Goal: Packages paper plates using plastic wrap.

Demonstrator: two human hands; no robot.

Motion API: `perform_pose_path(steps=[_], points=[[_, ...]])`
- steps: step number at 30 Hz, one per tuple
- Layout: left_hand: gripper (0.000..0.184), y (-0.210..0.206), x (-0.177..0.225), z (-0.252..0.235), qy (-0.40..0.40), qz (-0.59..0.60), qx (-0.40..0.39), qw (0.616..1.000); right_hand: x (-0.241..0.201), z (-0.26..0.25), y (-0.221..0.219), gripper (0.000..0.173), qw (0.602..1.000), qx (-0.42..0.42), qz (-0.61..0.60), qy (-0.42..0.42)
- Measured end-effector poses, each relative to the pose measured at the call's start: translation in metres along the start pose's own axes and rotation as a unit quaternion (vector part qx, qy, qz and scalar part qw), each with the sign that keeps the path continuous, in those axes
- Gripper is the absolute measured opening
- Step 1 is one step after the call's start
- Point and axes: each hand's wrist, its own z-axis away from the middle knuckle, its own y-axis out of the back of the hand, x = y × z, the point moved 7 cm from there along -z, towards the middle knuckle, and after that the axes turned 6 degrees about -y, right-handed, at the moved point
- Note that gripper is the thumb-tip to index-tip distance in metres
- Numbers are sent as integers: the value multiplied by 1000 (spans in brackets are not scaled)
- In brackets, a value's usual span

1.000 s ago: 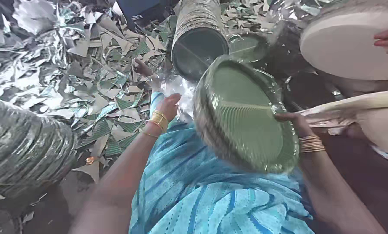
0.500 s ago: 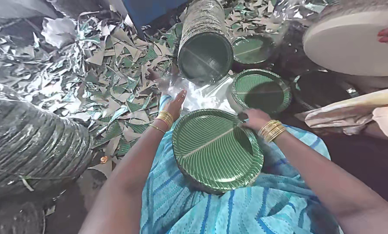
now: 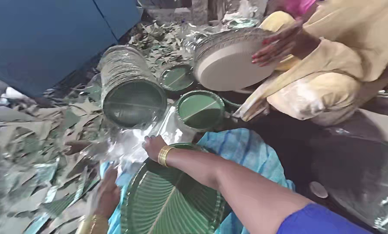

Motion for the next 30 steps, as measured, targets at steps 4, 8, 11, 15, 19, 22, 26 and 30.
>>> perform_pose_path(steps=[4, 8, 11, 15, 19, 22, 26, 30], points=[[77, -14, -20, 13, 2, 28, -4, 1000, 58, 3, 32, 35, 997, 62, 31, -25], [80, -39, -35, 16, 52, 32, -55, 997, 114, 9, 42, 35, 992, 65, 88, -64], [73, -44, -26, 17, 47, 61, -62, 995, 143, 26, 38, 36, 990, 77, 90, -78], [50, -48, -21, 25, 147, 143, -11, 979, 166, 43, 7, 50, 984, -4, 53, -171], [46, -54, -25, 16, 196, 82, -70, 975, 177, 40, -8, 69, 979, -4, 75, -189], [54, -56, -24, 13, 184, 47, -126, 974, 177, 38, -11, 47, 982, -30, 121, -144], [63, -54, -16, 17, 155, -12, -231, 960, 178, 51, -18, 38, 977, -91, 157, -114], [70, -53, -2, 37, 138, -11, -291, 947, 179, 71, -17, 42, 970, -132, 161, -126]])
